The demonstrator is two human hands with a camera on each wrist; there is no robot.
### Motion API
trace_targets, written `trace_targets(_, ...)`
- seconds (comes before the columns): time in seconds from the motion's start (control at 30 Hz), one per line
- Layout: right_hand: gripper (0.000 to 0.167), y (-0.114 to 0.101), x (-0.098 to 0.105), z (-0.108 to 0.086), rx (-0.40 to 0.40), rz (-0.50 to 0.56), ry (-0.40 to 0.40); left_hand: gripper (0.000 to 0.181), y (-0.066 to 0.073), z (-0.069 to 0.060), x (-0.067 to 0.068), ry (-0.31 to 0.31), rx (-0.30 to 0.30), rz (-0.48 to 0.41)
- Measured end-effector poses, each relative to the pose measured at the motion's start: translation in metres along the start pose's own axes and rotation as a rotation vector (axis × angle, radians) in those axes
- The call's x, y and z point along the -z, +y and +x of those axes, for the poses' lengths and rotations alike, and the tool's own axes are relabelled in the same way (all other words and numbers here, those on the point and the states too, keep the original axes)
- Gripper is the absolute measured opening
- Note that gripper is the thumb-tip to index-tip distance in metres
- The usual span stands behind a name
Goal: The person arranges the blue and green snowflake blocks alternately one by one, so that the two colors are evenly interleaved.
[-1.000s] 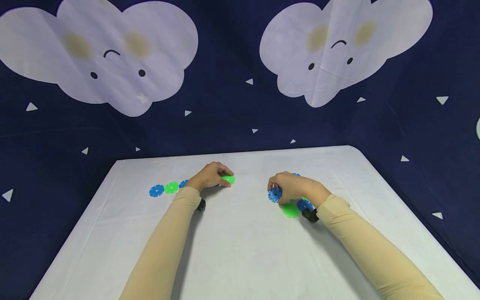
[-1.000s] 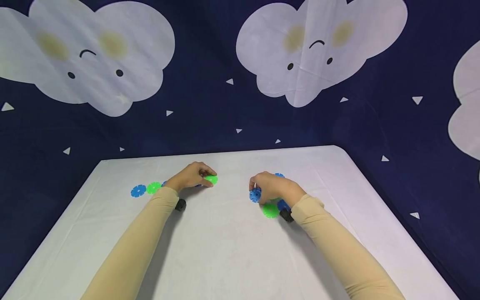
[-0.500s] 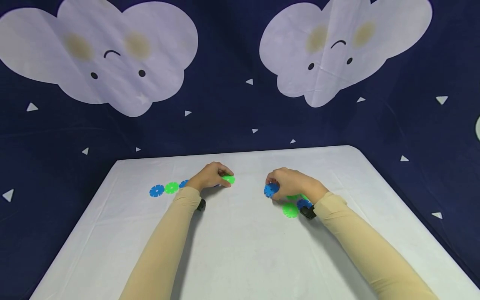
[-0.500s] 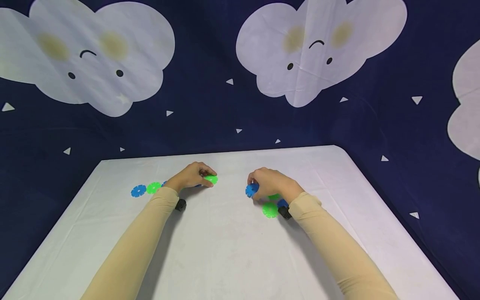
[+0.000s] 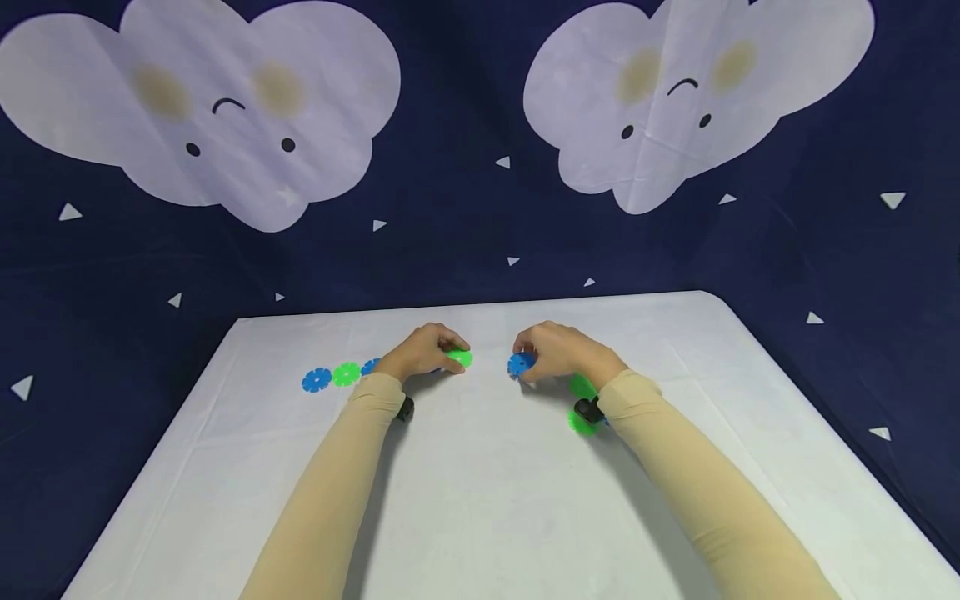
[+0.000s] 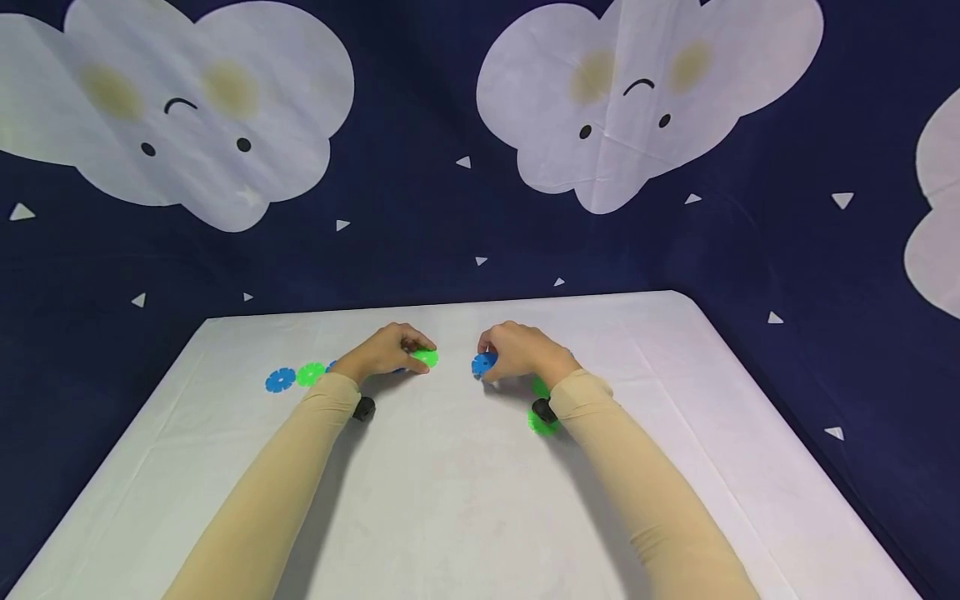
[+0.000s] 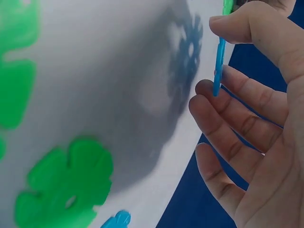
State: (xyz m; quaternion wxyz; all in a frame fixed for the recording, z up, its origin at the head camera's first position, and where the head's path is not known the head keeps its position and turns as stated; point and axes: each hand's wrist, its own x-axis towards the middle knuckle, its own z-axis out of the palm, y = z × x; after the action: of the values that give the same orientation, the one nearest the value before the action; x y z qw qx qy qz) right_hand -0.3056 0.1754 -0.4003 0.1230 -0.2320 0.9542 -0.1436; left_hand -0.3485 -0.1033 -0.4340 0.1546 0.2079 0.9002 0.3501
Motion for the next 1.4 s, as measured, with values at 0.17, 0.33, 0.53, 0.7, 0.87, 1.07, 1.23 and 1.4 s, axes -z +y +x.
trace_targets(0.17, 0.047, -0.004, 0.0, 0.012, -0.007, -0.014, 0.022, 0.041, 0.001, 0.001, 0.0, 0.002, -0.006, -0.001)
trace_targets(0.33, 0.046, -0.01, -0.001, 0.023, -0.018, -0.027, 0.025, 0.041, 0.0, 0.002, -0.001, 0.005, -0.016, 0.0)
trace_targets(0.53, 0.048, -0.018, -0.003, 0.034, -0.03, -0.007, 0.01, 0.041, 0.0, 0.002, -0.001, 0.004, -0.019, 0.009)
trace_targets(0.7, 0.048, -0.021, -0.005, 0.041, -0.026, -0.022, 0.025, 0.041, 0.001, 0.002, 0.0, 0.005, -0.028, 0.013)
trace_targets(0.87, 0.048, -0.023, -0.007, 0.047, -0.007, -0.044, 0.038, 0.041, 0.002, 0.002, 0.0, 0.004, -0.024, 0.005)
trace_targets(1.07, 0.048, -0.028, -0.008, 0.05, -0.013, -0.044, 0.029, 0.041, 0.001, 0.002, 0.0, -0.001, -0.022, 0.008)
trace_targets(1.23, 0.048, -0.032, -0.009, 0.054, -0.021, -0.036, 0.007, 0.04, -0.001, 0.002, 0.0, 0.002, -0.019, 0.009)
trace_targets(1.4, 0.047, -0.034, -0.01, 0.056, -0.024, -0.023, -0.008, 0.04, -0.001, 0.001, 0.0, 0.002, -0.019, -0.001)
